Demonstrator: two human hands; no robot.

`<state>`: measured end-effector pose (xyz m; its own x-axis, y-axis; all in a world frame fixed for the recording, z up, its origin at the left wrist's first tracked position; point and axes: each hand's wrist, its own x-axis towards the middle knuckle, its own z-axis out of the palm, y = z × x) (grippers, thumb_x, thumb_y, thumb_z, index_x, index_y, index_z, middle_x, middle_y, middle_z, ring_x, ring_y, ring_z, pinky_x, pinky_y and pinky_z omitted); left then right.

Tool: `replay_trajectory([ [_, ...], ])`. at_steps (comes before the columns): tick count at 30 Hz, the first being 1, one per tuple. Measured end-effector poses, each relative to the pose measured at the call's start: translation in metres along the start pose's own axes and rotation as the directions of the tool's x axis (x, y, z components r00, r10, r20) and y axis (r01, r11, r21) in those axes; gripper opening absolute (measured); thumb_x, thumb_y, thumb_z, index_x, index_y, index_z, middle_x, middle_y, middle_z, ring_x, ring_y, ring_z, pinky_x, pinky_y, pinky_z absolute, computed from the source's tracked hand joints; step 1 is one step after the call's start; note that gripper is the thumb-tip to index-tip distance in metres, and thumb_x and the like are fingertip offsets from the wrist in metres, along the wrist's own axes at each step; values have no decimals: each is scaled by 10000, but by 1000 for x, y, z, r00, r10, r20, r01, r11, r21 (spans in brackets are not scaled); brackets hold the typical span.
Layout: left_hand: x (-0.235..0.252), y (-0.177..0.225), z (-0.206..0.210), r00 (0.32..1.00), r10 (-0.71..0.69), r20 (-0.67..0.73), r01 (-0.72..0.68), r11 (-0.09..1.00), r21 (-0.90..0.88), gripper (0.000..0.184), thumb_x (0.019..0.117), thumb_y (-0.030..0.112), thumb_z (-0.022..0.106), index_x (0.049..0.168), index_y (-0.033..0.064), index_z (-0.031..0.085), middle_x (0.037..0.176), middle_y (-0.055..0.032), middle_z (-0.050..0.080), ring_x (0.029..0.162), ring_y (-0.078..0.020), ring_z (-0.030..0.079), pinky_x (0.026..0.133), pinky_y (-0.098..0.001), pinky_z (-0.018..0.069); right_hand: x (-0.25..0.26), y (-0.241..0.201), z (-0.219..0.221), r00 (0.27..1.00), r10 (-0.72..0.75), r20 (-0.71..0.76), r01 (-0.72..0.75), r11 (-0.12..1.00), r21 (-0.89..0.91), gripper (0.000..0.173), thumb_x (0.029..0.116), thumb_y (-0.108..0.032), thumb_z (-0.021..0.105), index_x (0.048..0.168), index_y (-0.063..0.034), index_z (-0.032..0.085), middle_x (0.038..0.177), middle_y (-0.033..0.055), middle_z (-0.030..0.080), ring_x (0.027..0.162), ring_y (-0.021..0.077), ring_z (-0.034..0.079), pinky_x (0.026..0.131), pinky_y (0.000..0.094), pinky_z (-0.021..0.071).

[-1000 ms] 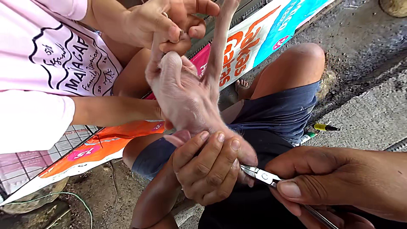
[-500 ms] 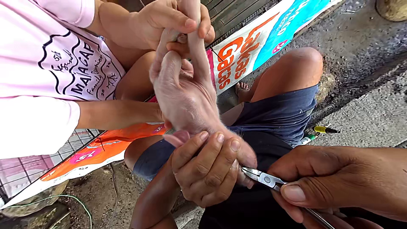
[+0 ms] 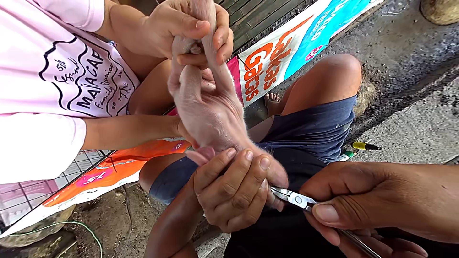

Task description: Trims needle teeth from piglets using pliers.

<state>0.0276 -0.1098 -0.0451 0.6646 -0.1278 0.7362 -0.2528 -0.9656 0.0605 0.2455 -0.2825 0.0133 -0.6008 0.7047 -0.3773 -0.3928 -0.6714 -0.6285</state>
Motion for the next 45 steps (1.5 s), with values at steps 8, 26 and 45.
replay_trajectory([
  [8, 1, 0, 0, 1000, -7, 0, 7, 1000, -14, 236, 1047, 232, 560, 1063, 8, 633, 1182, -112, 722, 1191, -218, 642, 1140, -377, 383, 0, -2, -2, 1000, 4, 4, -4, 1000, -27, 318, 1094, -225, 398, 953, -92, 649, 669, 29, 634, 459, 60, 573, 393, 186, 472],
  [26, 3, 0, 0, 1000, 14, -9, -14, 1000, -25, 182, 1029, 178, 574, 1046, 15, 656, 1138, -100, 739, 1145, -221, 661, 1130, -385, 395, -2, -7, -3, 997, 74, 7, -73, 995, -63, 315, 1089, -225, 399, 932, -98, 639, 715, 49, 675, 562, 118, 673, 503, 249, 581],
  [45, 2, 1, 0, 1000, 0, -8, 0, 1000, -6, 251, 1042, 250, 559, 1068, 8, 619, 1172, -114, 718, 1194, -229, 638, 1144, -387, 380, -13, 10, -8, 994, -99, -46, 87, 974, -209, 342, 1105, -268, 406, 960, -102, 668, 712, 3, 646, 509, 28, 557, 441, 155, 448],
])
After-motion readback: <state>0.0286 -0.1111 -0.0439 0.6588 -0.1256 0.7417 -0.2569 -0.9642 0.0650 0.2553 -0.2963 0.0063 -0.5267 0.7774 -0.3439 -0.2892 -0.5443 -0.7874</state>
